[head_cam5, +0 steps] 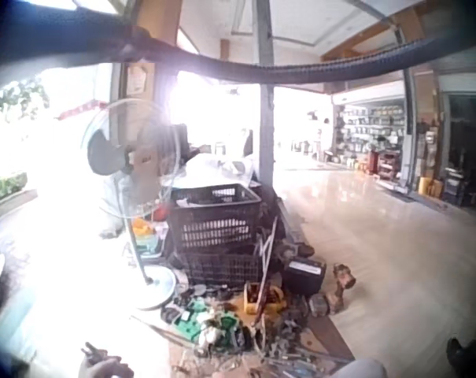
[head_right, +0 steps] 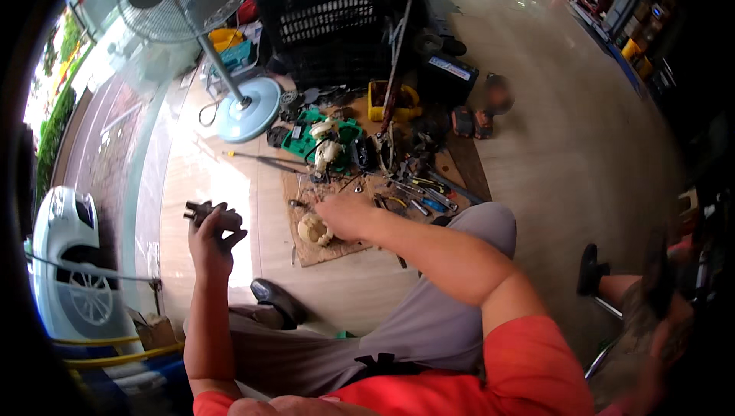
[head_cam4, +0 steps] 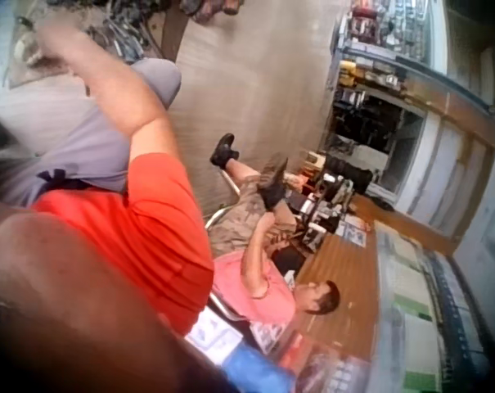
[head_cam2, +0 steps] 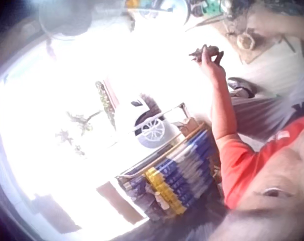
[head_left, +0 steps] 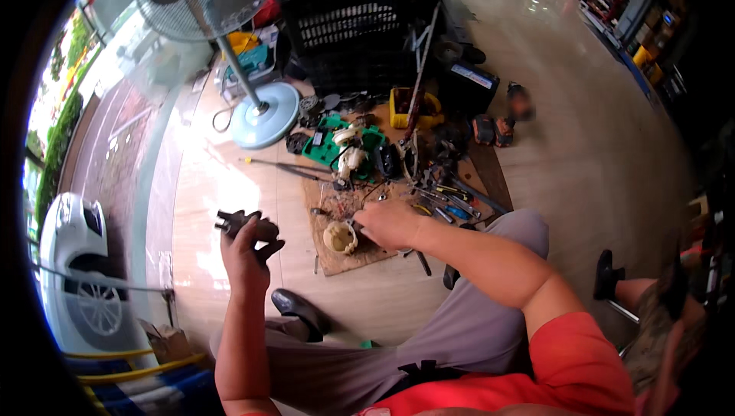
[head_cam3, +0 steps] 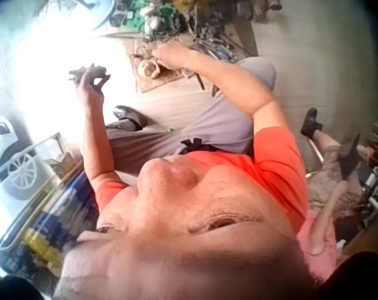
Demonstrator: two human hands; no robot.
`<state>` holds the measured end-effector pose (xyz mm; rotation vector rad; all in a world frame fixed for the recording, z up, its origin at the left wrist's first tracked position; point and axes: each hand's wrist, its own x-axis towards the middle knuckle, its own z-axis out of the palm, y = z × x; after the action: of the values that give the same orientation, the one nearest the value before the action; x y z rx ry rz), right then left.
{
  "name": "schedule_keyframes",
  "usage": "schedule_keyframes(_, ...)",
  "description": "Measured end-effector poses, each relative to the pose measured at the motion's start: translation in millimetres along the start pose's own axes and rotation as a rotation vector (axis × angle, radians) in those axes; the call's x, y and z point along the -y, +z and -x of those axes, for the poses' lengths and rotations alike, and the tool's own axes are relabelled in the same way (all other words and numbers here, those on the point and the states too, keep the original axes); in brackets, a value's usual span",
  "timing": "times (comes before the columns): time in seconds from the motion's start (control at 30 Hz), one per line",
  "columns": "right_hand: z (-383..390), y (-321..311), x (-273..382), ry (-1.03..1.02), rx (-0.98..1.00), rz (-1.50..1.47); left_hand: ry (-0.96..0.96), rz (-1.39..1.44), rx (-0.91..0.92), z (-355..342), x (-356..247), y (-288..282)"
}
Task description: The person handles a cylindrical metal component, wipes its surface, and fits together internal gears and circular plates.
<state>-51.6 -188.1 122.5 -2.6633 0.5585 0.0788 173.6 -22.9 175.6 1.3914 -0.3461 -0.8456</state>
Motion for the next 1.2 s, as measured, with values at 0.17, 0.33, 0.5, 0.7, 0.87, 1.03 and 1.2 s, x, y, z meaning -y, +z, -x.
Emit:
schedule_keyframes(0.17, -7.8, 21.7, 10.4, -0.012, 0.135, -0.029, 0.069, -0.014, 0.013, 11.2, 8.5, 7.0)
schedule_keyframes(0.33, -3.6, 23.3, 19.7, -0.002, 0.145, -0.058, 0.03, -0.066, 0.072, 19.4, 14.9, 2.3)
schedule_keyframes(0.5, -2.8, 29.0, 19.4, -0.063, 0.045, -0.096, 0.05, -0.109, 0.066, 17.2, 17.8, -1.2)
schedule_keyframes(0.7, -1.4, -10.5, 27.2, -0.107, 0.085, -0.023, 0.039, -0.234, 0.088, 14.9, 37.1, -4.5)
schedule_keyframes(0.87, 18.1, -93.0, -13.1, 0.083, -0.503, -0.154, -0.028, -0.356, 0.17, 23.4, 53.7, 5.4)
schedule_keyframes(1.03, 15.6, -114.0, -21.4, 0.2, -0.633, -0.311, -0.091, -0.448, 0.239, 20.8, 82.8, 3.3)
schedule_keyframes(1.2, -7.5, -55.7, -2.6, 0.079, -0.31, -0.093, -0.412, -0.166, 0.213, 48.1, 82.1, 28.0)
